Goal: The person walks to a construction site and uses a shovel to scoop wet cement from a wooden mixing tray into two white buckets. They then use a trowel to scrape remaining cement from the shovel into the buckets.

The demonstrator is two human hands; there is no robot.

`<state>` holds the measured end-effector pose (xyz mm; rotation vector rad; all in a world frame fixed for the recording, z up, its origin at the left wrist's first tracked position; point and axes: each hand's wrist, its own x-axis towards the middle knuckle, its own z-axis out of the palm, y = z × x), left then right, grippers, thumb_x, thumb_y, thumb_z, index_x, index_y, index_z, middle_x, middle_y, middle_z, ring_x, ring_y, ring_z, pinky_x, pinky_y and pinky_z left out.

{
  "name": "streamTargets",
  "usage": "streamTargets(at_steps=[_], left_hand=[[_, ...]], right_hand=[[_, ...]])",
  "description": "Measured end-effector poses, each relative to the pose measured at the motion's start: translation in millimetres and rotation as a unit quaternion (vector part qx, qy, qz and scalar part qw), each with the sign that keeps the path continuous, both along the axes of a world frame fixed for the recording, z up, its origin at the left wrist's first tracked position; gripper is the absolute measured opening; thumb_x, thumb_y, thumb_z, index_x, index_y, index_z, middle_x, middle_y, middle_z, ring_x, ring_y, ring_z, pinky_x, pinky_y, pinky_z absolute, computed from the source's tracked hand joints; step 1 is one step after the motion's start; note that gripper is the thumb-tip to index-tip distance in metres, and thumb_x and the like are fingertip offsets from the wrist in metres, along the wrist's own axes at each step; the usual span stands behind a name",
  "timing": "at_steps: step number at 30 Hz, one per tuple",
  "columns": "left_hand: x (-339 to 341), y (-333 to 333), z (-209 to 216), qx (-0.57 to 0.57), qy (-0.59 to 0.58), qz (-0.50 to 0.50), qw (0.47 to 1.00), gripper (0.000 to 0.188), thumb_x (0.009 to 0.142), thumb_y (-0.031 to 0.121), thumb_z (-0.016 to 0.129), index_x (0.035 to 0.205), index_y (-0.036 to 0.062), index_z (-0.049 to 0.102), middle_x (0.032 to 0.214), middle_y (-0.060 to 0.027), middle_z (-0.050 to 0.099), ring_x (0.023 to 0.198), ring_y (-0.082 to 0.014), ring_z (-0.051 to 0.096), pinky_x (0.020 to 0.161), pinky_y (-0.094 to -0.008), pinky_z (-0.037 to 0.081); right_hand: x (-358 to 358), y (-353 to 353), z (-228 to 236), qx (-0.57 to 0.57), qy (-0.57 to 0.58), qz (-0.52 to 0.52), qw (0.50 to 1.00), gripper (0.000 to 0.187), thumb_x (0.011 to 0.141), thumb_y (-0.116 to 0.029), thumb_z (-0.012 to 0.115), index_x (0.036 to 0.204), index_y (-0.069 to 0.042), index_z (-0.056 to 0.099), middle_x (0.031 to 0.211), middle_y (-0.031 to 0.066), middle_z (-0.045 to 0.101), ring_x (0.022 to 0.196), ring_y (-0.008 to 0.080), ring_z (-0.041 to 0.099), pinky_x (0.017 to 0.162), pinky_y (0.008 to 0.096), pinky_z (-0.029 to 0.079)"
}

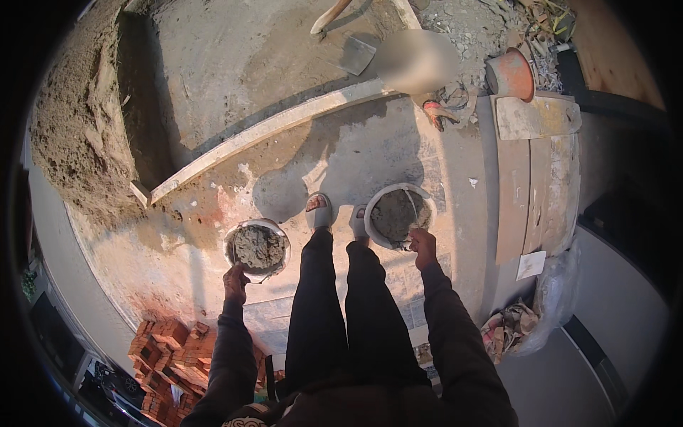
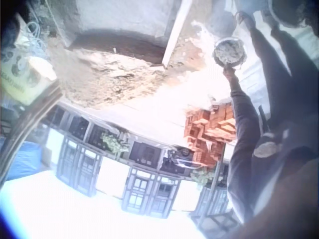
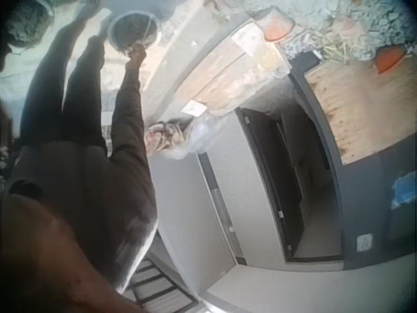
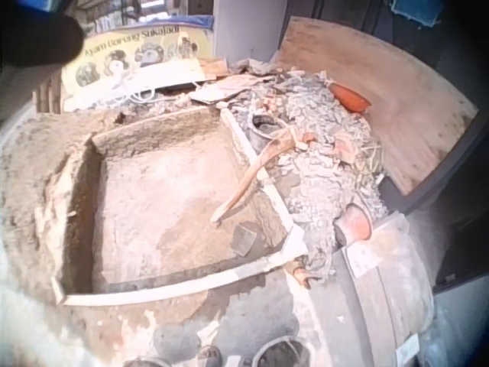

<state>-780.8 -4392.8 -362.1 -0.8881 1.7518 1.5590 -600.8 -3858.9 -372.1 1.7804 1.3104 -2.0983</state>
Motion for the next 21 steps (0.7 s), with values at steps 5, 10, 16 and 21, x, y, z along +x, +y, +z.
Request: streamTargets(at_steps=[5, 10, 16, 21], left_hand=[[47, -59, 20, -0.144, 0.305, -0.274, 0.901, 0.024, 0.087, 0.025, 0.068, 0.093, 0.0024, 0.063, 0.072, -0.0040, 0.057, 0.058, -0.0131, 0.052, 0.051, -0.0269, 0.042], [76, -126, 76, -0.036, -0.041, -0.081, 0.995, 0.022, 0.089, 0.019, 0.063, 0.101, 0.0016, 0.063, 0.075, -0.0014, 0.055, 0.057, -0.0119, 0.049, 0.048, -0.0254, 0.042], [59, -74, 143, -0.120, -0.086, -0.069, 0.987, 0.036, 0.087, 0.037, 0.067, 0.094, 0.0020, 0.064, 0.062, 0.0025, 0.043, 0.044, -0.0102, 0.038, 0.044, -0.0251, 0.036], [37, -28, 181, -0.200, 0.165, -0.447, 0.856, 0.031, 0.083, 0.035, 0.069, 0.063, 0.0140, 0.057, 0.057, 0.0019, 0.050, 0.048, -0.0119, 0.043, 0.046, -0.0275, 0.035]], right_hand=[[87, -8, 77, 0.072, -0.036, -0.222, 0.972, 0.014, 0.085, -0.012, 0.056, 0.073, -0.005, 0.057, 0.054, -0.0027, 0.036, 0.047, 0.0104, 0.036, 0.049, 0.0281, 0.037], [188, -33, 126, 0.064, -0.041, -0.349, 0.934, 0.020, 0.094, -0.020, 0.053, 0.090, -0.001, 0.057, 0.056, -0.0033, 0.040, 0.049, 0.0093, 0.038, 0.048, 0.0275, 0.040], [282, -62, 168, 0.041, -0.035, -0.484, 0.874, 0.024, 0.094, -0.025, 0.052, 0.095, -0.001, 0.056, 0.054, -0.0022, 0.037, 0.048, 0.0112, 0.038, 0.048, 0.0309, 0.040], [327, -99, 143, -0.022, -0.083, -0.602, 0.794, 0.020, 0.088, -0.023, 0.057, 0.090, -0.003, 0.056, 0.051, 0.0005, 0.037, 0.042, 0.0140, 0.036, 0.046, 0.0339, 0.038]])
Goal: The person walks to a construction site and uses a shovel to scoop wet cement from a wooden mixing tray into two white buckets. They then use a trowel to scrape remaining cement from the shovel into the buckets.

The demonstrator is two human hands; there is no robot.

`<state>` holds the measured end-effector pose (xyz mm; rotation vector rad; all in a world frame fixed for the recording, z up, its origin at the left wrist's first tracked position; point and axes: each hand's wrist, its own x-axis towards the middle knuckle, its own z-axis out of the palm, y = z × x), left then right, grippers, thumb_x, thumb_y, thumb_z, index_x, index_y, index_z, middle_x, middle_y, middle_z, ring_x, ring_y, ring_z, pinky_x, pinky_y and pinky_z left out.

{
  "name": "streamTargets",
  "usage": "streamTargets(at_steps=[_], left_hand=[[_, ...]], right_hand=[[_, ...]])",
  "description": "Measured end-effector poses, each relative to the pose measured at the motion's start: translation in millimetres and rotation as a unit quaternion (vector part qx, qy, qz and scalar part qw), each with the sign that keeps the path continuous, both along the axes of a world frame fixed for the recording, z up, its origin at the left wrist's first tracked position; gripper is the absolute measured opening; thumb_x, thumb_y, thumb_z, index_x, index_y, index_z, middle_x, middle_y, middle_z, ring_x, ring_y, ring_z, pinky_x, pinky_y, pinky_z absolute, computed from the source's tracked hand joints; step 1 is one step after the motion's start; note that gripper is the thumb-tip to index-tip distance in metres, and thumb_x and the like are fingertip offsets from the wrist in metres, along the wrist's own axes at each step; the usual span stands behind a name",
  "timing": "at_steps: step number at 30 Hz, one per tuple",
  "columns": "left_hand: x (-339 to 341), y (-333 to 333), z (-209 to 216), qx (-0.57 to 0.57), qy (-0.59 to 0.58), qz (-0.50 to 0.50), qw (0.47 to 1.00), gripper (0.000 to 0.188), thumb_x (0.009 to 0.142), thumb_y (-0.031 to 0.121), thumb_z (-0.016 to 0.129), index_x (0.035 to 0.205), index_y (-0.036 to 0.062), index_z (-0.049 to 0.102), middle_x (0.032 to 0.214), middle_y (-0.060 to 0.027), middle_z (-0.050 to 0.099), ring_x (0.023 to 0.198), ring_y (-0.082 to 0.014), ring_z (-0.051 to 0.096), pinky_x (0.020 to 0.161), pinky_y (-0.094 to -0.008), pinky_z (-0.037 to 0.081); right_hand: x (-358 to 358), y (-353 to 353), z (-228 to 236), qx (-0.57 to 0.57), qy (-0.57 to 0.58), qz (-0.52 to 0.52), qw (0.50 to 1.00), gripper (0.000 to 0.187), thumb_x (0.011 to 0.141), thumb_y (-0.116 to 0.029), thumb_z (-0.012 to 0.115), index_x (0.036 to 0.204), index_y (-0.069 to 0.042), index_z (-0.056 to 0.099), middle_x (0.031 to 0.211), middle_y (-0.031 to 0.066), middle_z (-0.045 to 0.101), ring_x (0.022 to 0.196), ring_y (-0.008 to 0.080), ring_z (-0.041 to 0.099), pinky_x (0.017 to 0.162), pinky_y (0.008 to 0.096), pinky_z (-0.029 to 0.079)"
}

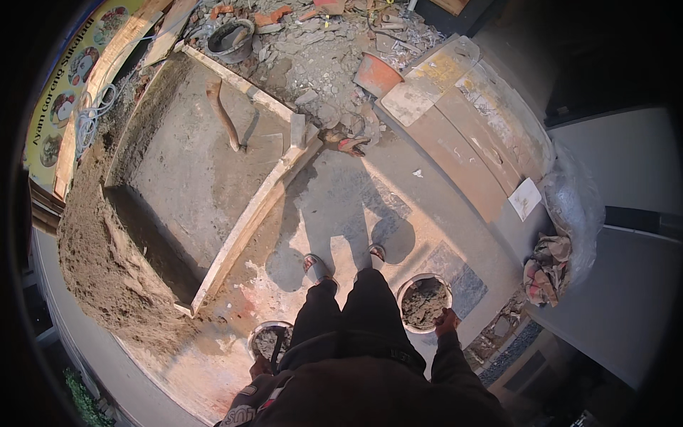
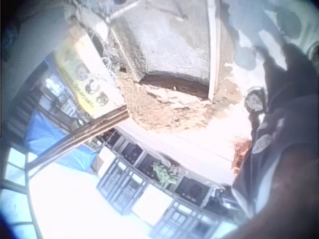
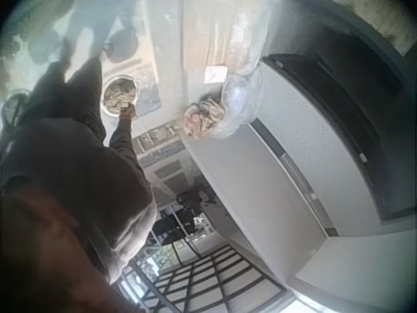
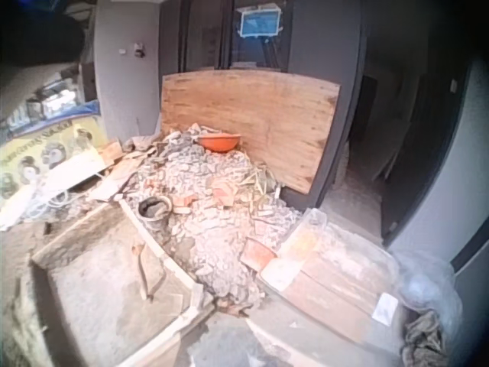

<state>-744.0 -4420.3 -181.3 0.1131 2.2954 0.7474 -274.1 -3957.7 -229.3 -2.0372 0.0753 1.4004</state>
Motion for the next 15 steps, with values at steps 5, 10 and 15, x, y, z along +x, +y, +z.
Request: streamTargets(at_steps=[5, 10, 15], left_hand=[[-25, 108, 10, 0.043, -0.193, 0.235, 0.952, 0.028, 0.086, 0.033, 0.067, 0.067, 0.0128, 0.060, 0.059, 0.0021, 0.051, 0.050, -0.0095, 0.044, 0.047, -0.0259, 0.035], [-72, 198, -5, 0.139, -0.135, 0.039, 0.980, 0.032, 0.091, 0.034, 0.060, 0.066, 0.0144, 0.055, 0.054, 0.0009, 0.048, 0.048, -0.0118, 0.045, 0.047, -0.0265, 0.036], [-79, 349, -12, 0.146, -0.131, -0.028, 0.980, 0.025, 0.090, 0.029, 0.063, 0.071, 0.0126, 0.057, 0.053, 0.0034, 0.040, 0.046, -0.0102, 0.040, 0.046, -0.0239, 0.035]], right_hand=[[24, -23, -34, -0.023, -0.016, -0.120, 0.992, 0.014, 0.083, -0.016, 0.063, 0.083, -0.002, 0.060, 0.056, 0.0043, 0.044, 0.042, 0.0162, 0.041, 0.042, 0.0348, 0.038], [7, -11, -49, -0.030, 0.003, -0.169, 0.985, 0.013, 0.086, -0.020, 0.061, 0.080, -0.010, 0.055, 0.053, -0.0012, 0.033, 0.041, 0.0132, 0.032, 0.041, 0.0305, 0.032], [26, 9, -56, -0.023, 0.014, -0.219, 0.975, 0.016, 0.087, -0.015, 0.059, 0.075, -0.009, 0.050, 0.055, -0.0011, 0.032, 0.041, 0.0136, 0.030, 0.043, 0.0312, 0.032]])
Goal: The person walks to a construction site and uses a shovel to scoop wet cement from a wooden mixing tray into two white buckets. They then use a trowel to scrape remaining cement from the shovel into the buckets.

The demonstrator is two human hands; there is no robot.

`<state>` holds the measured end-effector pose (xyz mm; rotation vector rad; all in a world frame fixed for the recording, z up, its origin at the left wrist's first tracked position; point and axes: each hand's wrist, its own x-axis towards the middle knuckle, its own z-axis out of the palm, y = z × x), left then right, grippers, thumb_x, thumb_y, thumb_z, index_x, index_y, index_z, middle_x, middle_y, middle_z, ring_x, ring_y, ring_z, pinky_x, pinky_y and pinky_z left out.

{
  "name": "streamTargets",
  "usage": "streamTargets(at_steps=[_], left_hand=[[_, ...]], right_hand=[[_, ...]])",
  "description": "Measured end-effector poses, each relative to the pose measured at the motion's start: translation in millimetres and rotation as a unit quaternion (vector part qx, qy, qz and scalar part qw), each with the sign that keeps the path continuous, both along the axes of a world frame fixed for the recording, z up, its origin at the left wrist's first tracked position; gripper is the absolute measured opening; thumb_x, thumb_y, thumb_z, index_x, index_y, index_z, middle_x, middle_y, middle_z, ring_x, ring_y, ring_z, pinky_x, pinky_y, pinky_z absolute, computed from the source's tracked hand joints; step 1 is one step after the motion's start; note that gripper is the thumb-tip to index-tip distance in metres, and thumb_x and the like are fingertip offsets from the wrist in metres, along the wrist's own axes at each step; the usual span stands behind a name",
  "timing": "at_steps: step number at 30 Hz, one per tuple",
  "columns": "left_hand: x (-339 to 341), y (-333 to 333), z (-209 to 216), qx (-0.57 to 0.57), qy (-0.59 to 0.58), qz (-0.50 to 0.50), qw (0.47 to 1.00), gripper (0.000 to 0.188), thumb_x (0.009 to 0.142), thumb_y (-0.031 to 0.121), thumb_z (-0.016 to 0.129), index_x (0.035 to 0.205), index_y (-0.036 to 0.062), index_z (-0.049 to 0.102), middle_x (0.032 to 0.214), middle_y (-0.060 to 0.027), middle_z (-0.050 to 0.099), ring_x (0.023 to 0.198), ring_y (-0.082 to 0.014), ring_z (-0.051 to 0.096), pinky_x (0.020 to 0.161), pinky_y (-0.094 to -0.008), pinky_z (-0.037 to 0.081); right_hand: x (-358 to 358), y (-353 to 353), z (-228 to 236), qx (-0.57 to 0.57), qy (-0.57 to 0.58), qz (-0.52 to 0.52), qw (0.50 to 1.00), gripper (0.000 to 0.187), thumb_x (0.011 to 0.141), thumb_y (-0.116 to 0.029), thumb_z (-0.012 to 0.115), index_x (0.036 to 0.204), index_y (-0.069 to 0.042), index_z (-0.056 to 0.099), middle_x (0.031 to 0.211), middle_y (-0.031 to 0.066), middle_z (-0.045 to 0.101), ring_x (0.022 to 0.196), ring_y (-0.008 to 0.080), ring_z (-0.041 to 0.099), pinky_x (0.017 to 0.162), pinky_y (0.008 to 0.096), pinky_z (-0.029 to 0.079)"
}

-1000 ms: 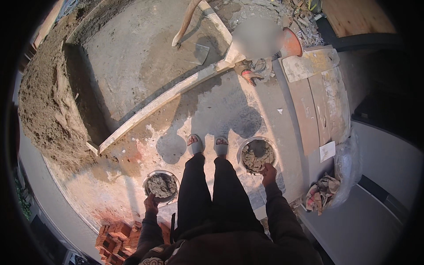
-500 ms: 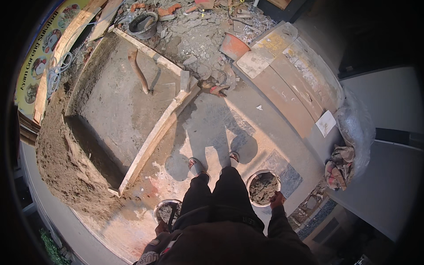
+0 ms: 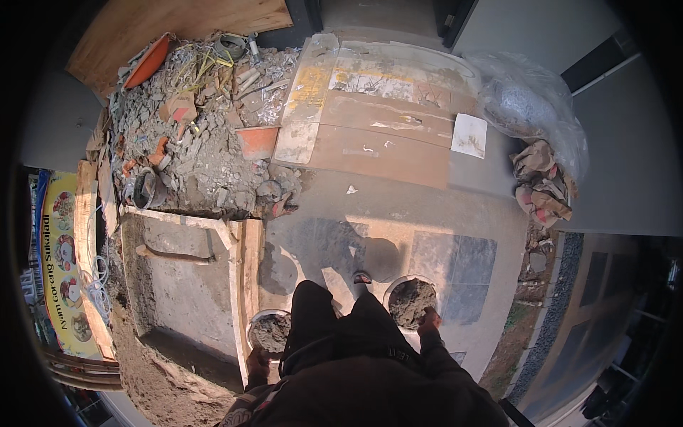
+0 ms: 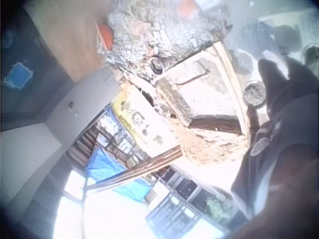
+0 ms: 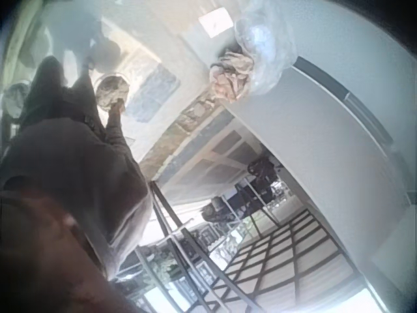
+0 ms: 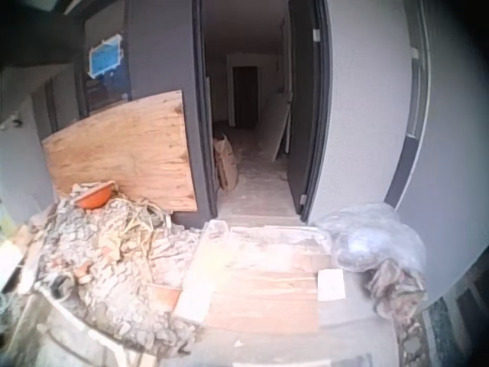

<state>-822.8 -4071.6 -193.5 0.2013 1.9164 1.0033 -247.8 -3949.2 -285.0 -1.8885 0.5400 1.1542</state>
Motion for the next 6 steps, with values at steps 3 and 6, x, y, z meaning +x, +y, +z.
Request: streamTargets(at_steps=[3, 6], left_hand=[[-12, 80, -11, -0.010, -0.162, 0.139, 0.977, 0.015, 0.088, 0.021, 0.067, 0.084, 0.0074, 0.063, 0.056, 0.0041, 0.040, 0.047, -0.0097, 0.039, 0.047, -0.0240, 0.036], [-31, 139, -31, 0.059, 0.017, -0.096, 0.993, 0.016, 0.087, 0.016, 0.068, 0.098, 0.0059, 0.065, 0.059, 0.0042, 0.043, 0.049, -0.0098, 0.040, 0.048, -0.0258, 0.038]], right_hand=[[3, 14, -3, 0.014, 0.003, -0.022, 1.000, 0.014, 0.084, -0.016, 0.063, 0.084, -0.003, 0.057, 0.055, 0.0056, 0.045, 0.044, 0.0182, 0.043, 0.044, 0.0337, 0.036], [22, 17, -41, 0.025, 0.031, -0.070, 0.997, 0.025, 0.083, -0.019, 0.066, 0.101, -0.001, 0.062, 0.060, 0.0114, 0.058, 0.047, 0.0225, 0.051, 0.045, 0.0386, 0.040]])
